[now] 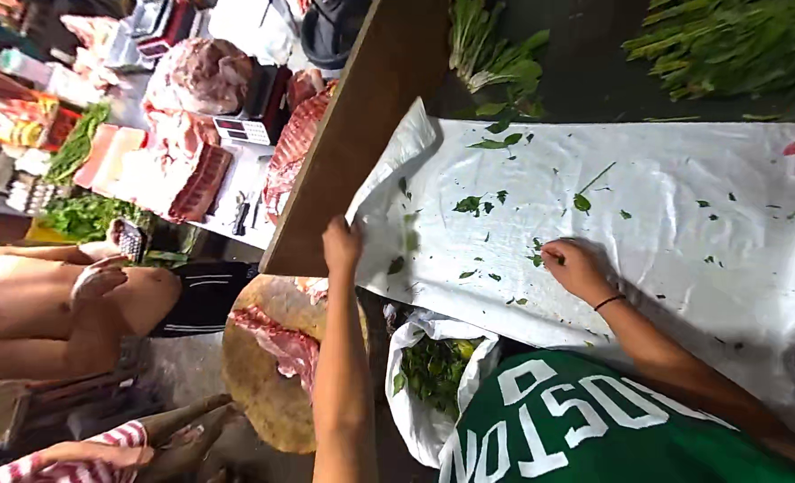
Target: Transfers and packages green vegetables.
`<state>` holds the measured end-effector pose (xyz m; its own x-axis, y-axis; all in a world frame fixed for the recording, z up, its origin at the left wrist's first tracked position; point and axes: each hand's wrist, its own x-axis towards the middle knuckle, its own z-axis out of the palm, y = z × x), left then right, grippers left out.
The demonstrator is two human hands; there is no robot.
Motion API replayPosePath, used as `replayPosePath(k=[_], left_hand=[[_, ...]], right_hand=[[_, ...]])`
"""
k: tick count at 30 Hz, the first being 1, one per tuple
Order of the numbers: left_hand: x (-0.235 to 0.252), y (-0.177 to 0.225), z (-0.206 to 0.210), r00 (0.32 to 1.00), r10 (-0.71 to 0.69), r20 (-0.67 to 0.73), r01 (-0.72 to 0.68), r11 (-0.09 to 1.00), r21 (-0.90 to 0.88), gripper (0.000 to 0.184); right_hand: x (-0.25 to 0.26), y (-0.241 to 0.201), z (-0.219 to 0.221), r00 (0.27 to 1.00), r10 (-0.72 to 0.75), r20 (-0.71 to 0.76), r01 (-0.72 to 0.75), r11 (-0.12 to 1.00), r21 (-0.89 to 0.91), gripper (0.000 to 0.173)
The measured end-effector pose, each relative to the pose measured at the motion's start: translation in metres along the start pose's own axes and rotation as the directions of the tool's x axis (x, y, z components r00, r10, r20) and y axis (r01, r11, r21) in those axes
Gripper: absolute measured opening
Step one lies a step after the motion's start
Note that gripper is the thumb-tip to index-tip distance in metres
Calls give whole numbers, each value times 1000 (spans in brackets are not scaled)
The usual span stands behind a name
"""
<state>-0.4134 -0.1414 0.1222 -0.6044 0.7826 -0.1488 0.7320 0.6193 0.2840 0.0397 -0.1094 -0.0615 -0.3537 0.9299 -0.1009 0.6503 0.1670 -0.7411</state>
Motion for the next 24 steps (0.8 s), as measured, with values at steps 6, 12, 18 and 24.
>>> replayPosePath(k=[6,12,18,24], left_hand=[[-88,17,-66,975,214,-55,-221,937,-272,42],[-119,10,-94,932,339,-132,-362,896,-258,38],[-116,-13,-141,941,294,-169,-323,927,-189,45],[-100,-38,-155,895,336,-293,-416,865,-280,35]], right_hand=[[8,-178,36,908,-417,-45,418,888,191,39],[5,-241,115,621,-742,-251,768,641,4,48],[29,-104,84,957,-279,77,289,904,-316,69],[-36,-16,-48,991,33,-132,-64,968,-242,36]])
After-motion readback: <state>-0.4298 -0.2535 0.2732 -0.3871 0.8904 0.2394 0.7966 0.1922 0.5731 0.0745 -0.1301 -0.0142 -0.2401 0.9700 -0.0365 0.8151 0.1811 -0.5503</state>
